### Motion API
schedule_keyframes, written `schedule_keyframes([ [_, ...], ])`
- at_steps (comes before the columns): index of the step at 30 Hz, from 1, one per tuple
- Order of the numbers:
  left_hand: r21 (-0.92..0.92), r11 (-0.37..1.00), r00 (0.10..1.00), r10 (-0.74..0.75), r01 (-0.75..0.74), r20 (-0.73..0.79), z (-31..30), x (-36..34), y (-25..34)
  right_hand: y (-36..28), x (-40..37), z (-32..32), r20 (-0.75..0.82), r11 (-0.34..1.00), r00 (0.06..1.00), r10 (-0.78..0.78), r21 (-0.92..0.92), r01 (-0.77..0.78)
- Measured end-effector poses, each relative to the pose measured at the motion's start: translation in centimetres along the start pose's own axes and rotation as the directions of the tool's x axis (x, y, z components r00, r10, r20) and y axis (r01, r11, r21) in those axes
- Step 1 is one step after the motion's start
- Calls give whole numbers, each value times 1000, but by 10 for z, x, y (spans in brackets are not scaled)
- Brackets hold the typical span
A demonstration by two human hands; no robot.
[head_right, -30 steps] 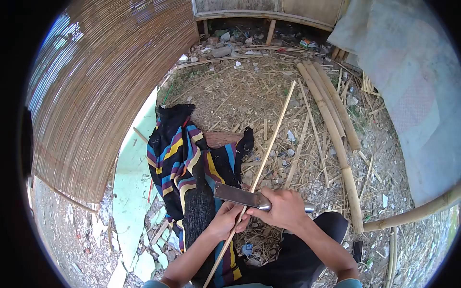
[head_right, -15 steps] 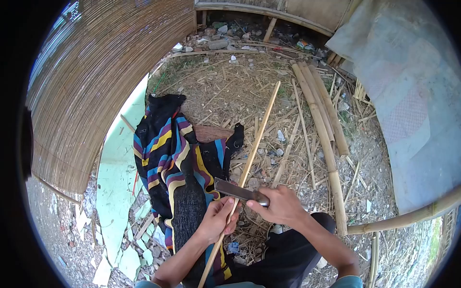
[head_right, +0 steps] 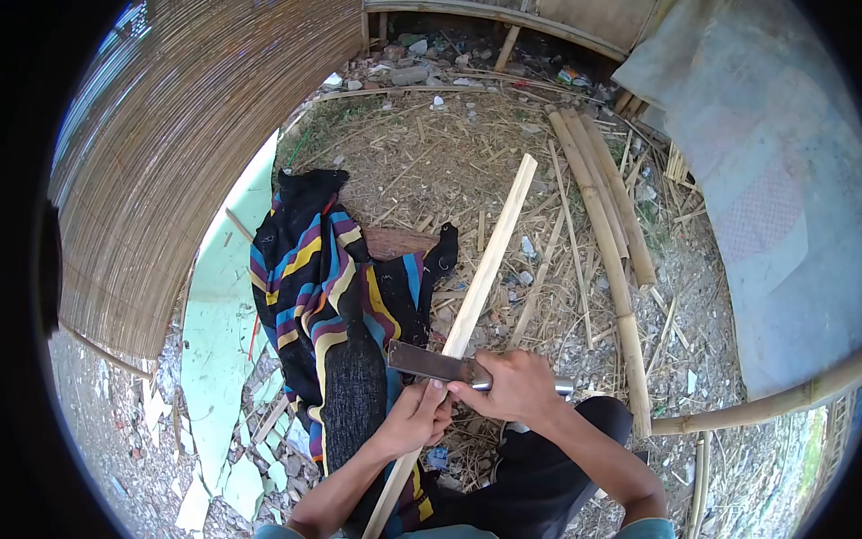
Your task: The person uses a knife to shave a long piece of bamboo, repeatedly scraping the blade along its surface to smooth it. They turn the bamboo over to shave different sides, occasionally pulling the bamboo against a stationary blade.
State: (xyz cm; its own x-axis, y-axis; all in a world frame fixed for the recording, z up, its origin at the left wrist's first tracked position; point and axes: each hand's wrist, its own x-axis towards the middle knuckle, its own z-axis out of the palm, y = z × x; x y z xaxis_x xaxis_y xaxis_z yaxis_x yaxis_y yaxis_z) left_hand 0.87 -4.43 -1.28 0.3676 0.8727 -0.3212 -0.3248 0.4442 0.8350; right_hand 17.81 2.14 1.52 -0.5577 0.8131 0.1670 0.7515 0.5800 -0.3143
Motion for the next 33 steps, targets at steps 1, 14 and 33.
schedule_keyframes([
  [1,110,987,993,117,-113,-29,-1,5,-6,3,1,1,0,998,999,-36,-57,36],
  [14,101,995,1000,0,1,-10,-4,2,-2,-4,5,-4,-48,991,998,-36,-131,29],
  [33,423,886,962,254,-190,-100,-7,2,-22,19,10,-13,2,962,982,188,-202,-184],
])
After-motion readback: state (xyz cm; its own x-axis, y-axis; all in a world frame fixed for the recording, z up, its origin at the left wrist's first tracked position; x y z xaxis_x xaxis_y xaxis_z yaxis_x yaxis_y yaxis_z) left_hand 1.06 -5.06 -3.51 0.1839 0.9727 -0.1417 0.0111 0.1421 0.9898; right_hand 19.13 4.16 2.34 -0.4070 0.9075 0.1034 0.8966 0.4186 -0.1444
